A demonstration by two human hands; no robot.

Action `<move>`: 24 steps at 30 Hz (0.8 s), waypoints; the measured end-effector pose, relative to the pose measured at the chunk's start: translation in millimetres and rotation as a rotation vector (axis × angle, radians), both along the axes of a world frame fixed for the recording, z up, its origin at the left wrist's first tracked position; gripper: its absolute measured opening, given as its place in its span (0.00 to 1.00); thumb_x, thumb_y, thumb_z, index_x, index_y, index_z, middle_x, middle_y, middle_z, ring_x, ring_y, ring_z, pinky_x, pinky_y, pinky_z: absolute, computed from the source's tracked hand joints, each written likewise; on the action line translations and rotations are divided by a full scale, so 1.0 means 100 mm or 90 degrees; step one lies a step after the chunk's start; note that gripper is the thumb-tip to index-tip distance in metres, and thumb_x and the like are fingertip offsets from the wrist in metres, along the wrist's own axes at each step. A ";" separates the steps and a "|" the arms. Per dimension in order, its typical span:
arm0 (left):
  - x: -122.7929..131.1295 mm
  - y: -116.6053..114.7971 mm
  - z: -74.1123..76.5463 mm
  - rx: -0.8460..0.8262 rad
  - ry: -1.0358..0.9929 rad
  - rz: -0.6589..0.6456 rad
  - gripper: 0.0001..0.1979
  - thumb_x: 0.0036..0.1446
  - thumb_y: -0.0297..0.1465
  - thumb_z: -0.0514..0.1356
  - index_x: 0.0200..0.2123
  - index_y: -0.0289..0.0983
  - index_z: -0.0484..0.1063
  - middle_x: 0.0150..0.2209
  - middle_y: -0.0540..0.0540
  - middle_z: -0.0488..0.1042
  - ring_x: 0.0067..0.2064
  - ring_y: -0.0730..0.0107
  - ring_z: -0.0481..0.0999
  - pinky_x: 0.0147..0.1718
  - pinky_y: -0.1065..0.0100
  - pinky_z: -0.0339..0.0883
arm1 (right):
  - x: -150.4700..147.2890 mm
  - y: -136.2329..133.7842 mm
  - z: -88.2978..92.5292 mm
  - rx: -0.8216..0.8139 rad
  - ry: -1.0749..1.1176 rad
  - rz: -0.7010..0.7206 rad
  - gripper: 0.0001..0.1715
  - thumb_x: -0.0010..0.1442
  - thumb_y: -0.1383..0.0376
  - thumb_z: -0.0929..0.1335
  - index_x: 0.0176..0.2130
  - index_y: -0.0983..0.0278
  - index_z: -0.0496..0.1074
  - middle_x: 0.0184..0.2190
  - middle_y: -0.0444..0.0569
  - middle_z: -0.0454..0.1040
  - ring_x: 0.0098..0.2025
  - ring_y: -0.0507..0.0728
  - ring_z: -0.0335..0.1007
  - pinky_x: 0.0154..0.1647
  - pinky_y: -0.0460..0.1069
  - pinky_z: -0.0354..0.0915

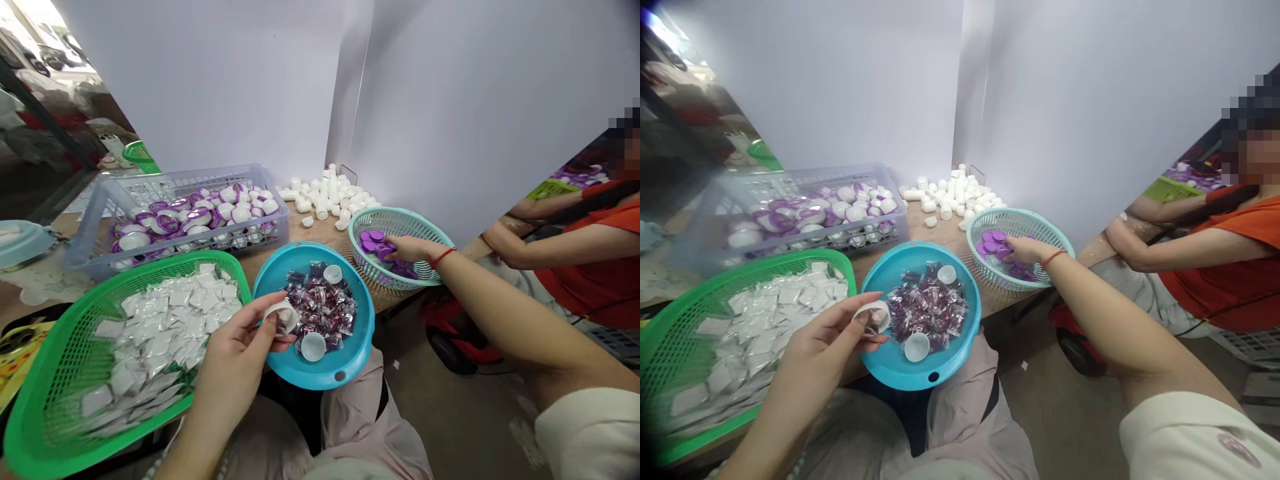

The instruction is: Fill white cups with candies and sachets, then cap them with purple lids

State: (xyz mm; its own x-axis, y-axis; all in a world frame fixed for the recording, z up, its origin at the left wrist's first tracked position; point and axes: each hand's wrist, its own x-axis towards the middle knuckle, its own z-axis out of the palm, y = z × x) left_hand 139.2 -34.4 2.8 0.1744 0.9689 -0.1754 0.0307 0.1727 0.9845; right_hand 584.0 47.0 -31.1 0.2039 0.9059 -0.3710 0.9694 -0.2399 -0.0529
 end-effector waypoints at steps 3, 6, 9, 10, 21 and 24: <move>0.04 0.01 0.02 -0.013 -0.003 -0.013 0.29 0.51 0.51 0.74 0.49 0.37 0.83 0.29 0.47 0.84 0.29 0.64 0.85 0.30 0.69 0.83 | 0.00 0.01 0.08 0.054 -0.056 0.016 0.36 0.60 0.48 0.77 0.58 0.66 0.74 0.49 0.63 0.82 0.48 0.71 0.79 0.44 0.55 0.69; 0.07 0.01 0.03 -0.017 -0.012 -0.020 0.27 0.51 0.49 0.73 0.49 0.37 0.83 0.28 0.48 0.84 0.28 0.64 0.85 0.29 0.71 0.82 | -0.03 -0.04 0.09 0.065 -0.095 0.022 0.36 0.60 0.39 0.74 0.52 0.65 0.76 0.45 0.65 0.82 0.47 0.73 0.79 0.41 0.55 0.65; 0.10 0.01 0.04 -0.026 -0.027 -0.031 0.26 0.51 0.47 0.73 0.48 0.36 0.83 0.27 0.48 0.84 0.27 0.65 0.85 0.28 0.71 0.81 | -0.05 -0.09 0.06 0.068 -0.121 0.012 0.40 0.61 0.35 0.72 0.51 0.67 0.74 0.43 0.66 0.82 0.44 0.73 0.79 0.38 0.54 0.63; 0.11 0.01 0.03 -0.030 -0.031 -0.035 0.26 0.51 0.47 0.73 0.48 0.36 0.83 0.27 0.48 0.84 0.27 0.65 0.85 0.28 0.72 0.81 | -0.04 -0.10 0.05 0.072 -0.128 0.006 0.42 0.60 0.34 0.72 0.52 0.67 0.73 0.43 0.67 0.82 0.44 0.72 0.79 0.38 0.54 0.62; 0.10 0.02 0.00 -0.059 -0.074 -0.052 0.27 0.50 0.45 0.74 0.50 0.35 0.82 0.28 0.48 0.85 0.28 0.67 0.86 0.29 0.73 0.81 | -0.10 -0.19 0.06 0.170 -0.071 -0.072 0.36 0.72 0.39 0.62 0.53 0.69 0.69 0.37 0.59 0.80 0.35 0.63 0.74 0.35 0.52 0.63; 0.10 0.02 0.00 -0.063 -0.069 -0.060 0.24 0.51 0.42 0.73 0.48 0.35 0.83 0.26 0.48 0.84 0.26 0.68 0.85 0.26 0.75 0.79 | -0.21 -0.23 0.14 0.248 -0.073 -0.072 0.31 0.73 0.44 0.63 0.55 0.68 0.70 0.49 0.63 0.78 0.46 0.66 0.75 0.43 0.54 0.66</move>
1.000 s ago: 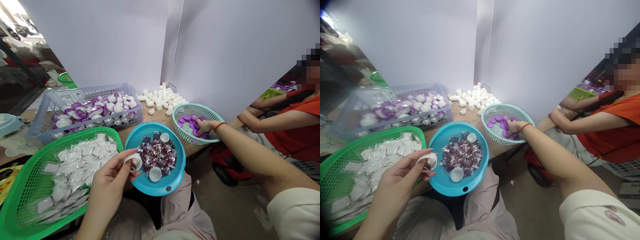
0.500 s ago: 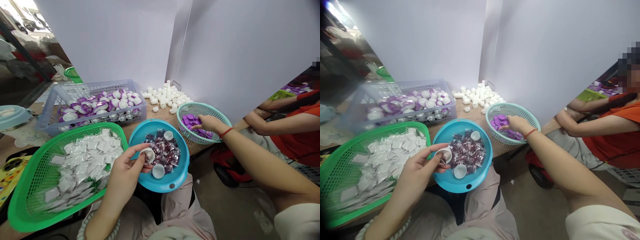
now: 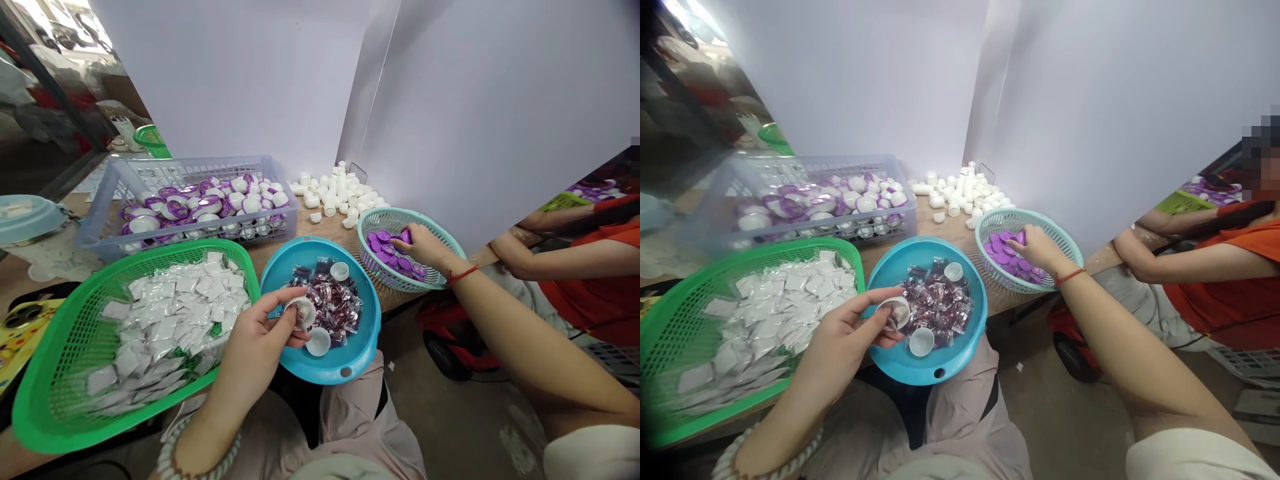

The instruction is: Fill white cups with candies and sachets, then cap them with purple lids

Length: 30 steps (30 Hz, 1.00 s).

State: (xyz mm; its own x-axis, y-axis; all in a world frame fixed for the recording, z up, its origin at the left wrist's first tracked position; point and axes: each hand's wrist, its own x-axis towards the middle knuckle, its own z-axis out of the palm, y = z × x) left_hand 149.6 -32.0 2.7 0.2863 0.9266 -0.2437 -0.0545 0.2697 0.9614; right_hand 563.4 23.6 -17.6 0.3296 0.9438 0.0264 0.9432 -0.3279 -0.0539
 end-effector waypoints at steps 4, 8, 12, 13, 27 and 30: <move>0.02 0.00 0.01 0.005 -0.009 0.005 0.20 0.51 0.39 0.71 0.46 0.35 0.83 0.26 0.50 0.84 0.24 0.70 0.83 0.22 0.76 0.76 | -0.24 -0.10 0.09 0.093 -0.007 0.002 0.30 0.76 0.52 0.59 0.62 0.71 0.68 0.57 0.72 0.73 0.56 0.73 0.74 0.50 0.60 0.69; 0.06 -0.03 0.05 0.008 -0.022 0.017 0.18 0.51 0.37 0.70 0.45 0.36 0.83 0.24 0.51 0.83 0.23 0.71 0.82 0.21 0.77 0.75 | -0.71 -0.34 0.23 0.167 0.049 0.088 0.19 0.75 0.59 0.63 0.59 0.66 0.70 0.51 0.63 0.79 0.52 0.67 0.78 0.51 0.57 0.72; 0.10 -0.05 0.07 0.003 -0.036 0.023 0.16 0.51 0.35 0.69 0.43 0.35 0.83 0.23 0.52 0.81 0.22 0.70 0.82 0.20 0.77 0.74 | -1.34 -0.76 0.50 0.305 0.321 0.339 0.09 0.71 0.59 0.73 0.45 0.59 0.71 0.42 0.51 0.83 0.32 0.56 0.79 0.34 0.50 0.73; 0.11 -0.06 0.07 0.003 -0.044 0.023 0.16 0.51 0.34 0.69 0.43 0.35 0.83 0.23 0.52 0.81 0.22 0.70 0.82 0.19 0.77 0.74 | -1.50 -0.87 0.57 0.315 0.364 0.423 0.09 0.69 0.60 0.75 0.42 0.59 0.73 0.40 0.49 0.83 0.31 0.54 0.78 0.32 0.49 0.72; 0.25 -0.28 -0.08 0.024 -0.145 0.063 0.12 0.61 0.38 0.70 0.46 0.40 0.87 0.26 0.53 0.77 0.23 0.80 0.67 0.20 0.79 0.64 | -2.57 -1.12 0.08 0.514 0.510 0.327 0.07 0.72 0.63 0.70 0.50 0.53 0.71 0.34 0.44 0.76 0.30 0.56 0.69 0.30 0.52 0.65; 0.18 -0.31 -0.05 0.061 -0.151 0.017 0.19 0.68 0.46 0.64 0.51 0.41 0.87 0.34 0.47 0.82 0.32 0.73 0.76 0.29 0.76 0.74 | -2.53 -1.06 0.12 0.473 0.572 0.261 0.04 0.75 0.58 0.67 0.47 0.55 0.70 0.32 0.43 0.72 0.30 0.56 0.67 0.32 0.52 0.64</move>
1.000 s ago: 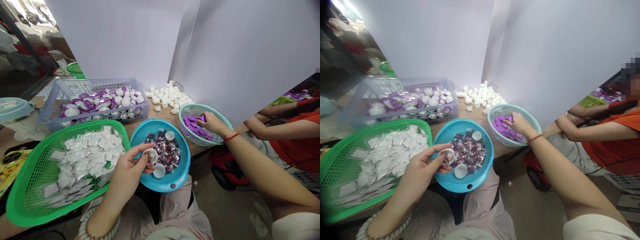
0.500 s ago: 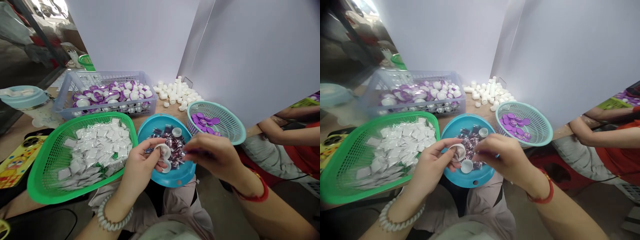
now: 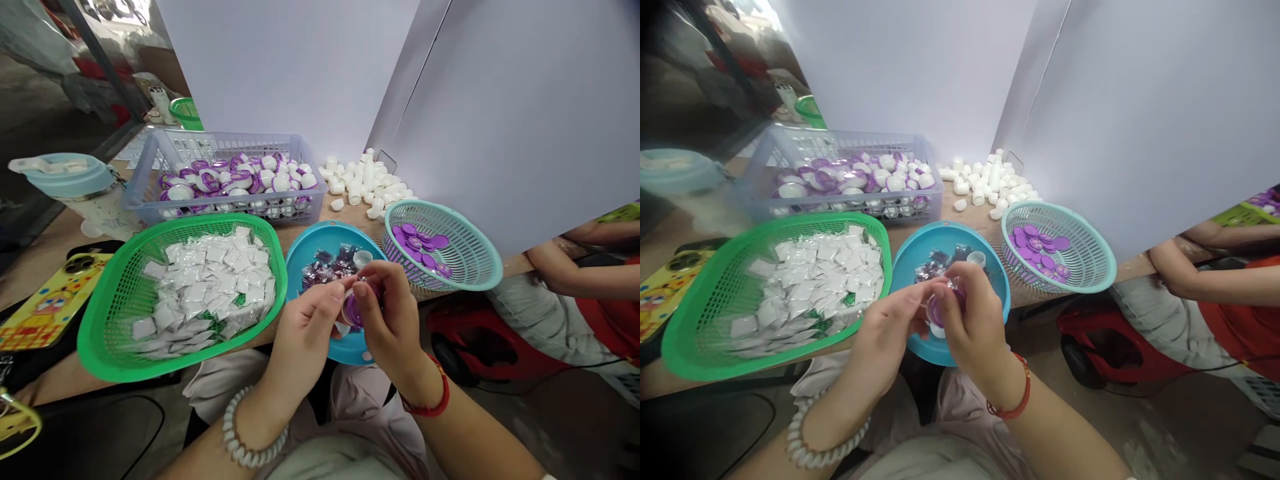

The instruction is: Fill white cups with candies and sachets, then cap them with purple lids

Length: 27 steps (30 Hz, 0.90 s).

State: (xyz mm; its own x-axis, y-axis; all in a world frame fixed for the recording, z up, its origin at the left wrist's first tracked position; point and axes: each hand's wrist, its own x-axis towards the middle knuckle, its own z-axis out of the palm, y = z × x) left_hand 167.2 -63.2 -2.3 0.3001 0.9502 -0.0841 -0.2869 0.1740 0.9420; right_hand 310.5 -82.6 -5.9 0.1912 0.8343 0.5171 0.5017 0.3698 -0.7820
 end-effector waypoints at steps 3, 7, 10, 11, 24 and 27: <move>-0.08 -0.01 0.04 -0.009 -0.055 -0.073 0.19 0.67 0.46 0.66 0.53 0.43 0.86 0.46 0.44 0.82 0.41 0.66 0.82 0.40 0.67 0.84 | 0.05 0.06 0.06 -0.066 0.094 0.023 0.13 0.76 0.51 0.65 0.45 0.55 0.72 0.35 0.45 0.73 0.33 0.56 0.68 0.36 0.52 0.65; -0.11 0.00 0.04 -0.053 -0.119 -0.111 0.16 0.54 0.32 0.77 0.47 0.46 0.88 0.44 0.47 0.81 0.39 0.67 0.86 0.42 0.64 0.86 | 0.04 0.08 0.09 -0.178 0.265 0.117 0.19 0.75 0.46 0.65 0.47 0.53 0.77 0.38 0.46 0.74 0.34 0.56 0.70 0.33 0.51 0.67; -0.11 0.00 0.00 -0.083 -0.164 -0.092 0.14 0.51 0.32 0.79 0.43 0.45 0.88 0.42 0.48 0.83 0.34 0.69 0.86 0.35 0.69 0.85 | -0.03 0.06 0.08 -0.206 0.352 0.201 0.20 0.75 0.45 0.64 0.48 0.53 0.79 0.40 0.47 0.76 0.35 0.57 0.72 0.32 0.51 0.69; -0.11 0.00 -0.01 -0.088 -0.173 -0.088 0.14 0.50 0.33 0.80 0.42 0.44 0.88 0.41 0.48 0.84 0.32 0.69 0.86 0.33 0.70 0.85 | -0.05 0.06 0.08 -0.207 0.371 0.216 0.21 0.75 0.45 0.64 0.48 0.52 0.79 0.40 0.47 0.75 0.36 0.57 0.73 0.33 0.50 0.70; -0.11 -0.09 0.06 -0.133 -0.146 -0.095 0.23 0.47 0.46 0.80 0.41 0.39 0.82 0.47 0.44 0.84 0.26 0.67 0.83 0.25 0.66 0.82 | -0.16 0.00 -0.01 -0.220 0.398 0.198 0.20 0.76 0.45 0.60 0.59 0.48 0.68 0.44 0.47 0.78 0.39 0.60 0.78 0.36 0.54 0.75; -0.08 -0.14 -0.04 0.084 -0.030 -0.018 0.16 0.64 0.46 0.69 0.46 0.41 0.78 0.51 0.42 0.81 0.35 0.65 0.84 0.33 0.64 0.81 | -0.26 -0.01 -0.03 -0.223 0.442 0.206 0.19 0.74 0.44 0.62 0.56 0.48 0.69 0.40 0.45 0.77 0.32 0.58 0.75 0.32 0.53 0.74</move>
State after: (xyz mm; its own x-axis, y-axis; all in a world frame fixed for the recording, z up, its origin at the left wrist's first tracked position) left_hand 159.1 -76.9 -6.3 0.3274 0.9432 0.0561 -0.3278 0.0577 0.9430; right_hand 284.5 -83.8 -8.9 0.0937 0.9931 0.0709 -0.2252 0.0905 -0.9701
